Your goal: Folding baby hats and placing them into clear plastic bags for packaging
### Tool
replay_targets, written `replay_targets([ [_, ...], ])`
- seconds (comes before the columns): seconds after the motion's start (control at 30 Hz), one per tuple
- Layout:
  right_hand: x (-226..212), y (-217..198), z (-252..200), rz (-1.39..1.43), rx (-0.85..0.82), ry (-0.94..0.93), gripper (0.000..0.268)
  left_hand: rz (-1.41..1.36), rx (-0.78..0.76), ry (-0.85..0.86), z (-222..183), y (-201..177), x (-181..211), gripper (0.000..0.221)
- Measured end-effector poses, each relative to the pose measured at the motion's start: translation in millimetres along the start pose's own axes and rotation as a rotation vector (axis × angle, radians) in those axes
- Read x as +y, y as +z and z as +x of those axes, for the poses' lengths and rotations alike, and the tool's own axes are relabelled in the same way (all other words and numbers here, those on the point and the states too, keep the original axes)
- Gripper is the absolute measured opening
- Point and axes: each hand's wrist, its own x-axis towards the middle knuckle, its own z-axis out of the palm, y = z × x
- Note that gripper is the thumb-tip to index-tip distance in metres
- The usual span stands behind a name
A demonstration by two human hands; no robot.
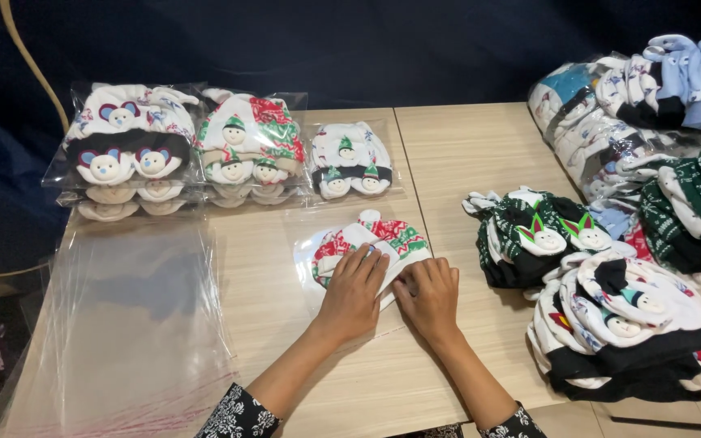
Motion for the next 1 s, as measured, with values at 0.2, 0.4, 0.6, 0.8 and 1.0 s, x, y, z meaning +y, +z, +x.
replay_targets([
  [0.2, -2.6, -4.6, 4.0, 0.075, -0.066, 0.096, 0.035, 0.025, -0.026, 0.014, -1.5, 8.0, -4.4, 0.061],
  [0.4, 13.4, -1.3, 0.8, 0.155, -0.185, 0.082, 0.032, -0.027, -0.020, 0.016, -2.8, 2.6, -2.5, 0.054],
  [0.6, 18.5, -15.2, 7.5, 0.203, -0.217, 0.019, 0.032, -0.015, 0.046, 0.005, -0.1, -0.8, 1.1, 0.045],
  [0.8, 5.6, -28.2, 14.0, 0.176, -0.122, -0.056, 0.017, 0.040, 0.194, -0.251, -27.6, -7.6, 11.9, 0.120],
  [1.0, -23.7, -33.0, 17.0, 0.379, -0.058, -0.164, 0.039, 0.062, 0.221, -0.281, -46.5, 6.4, 15.2, 0.108],
])
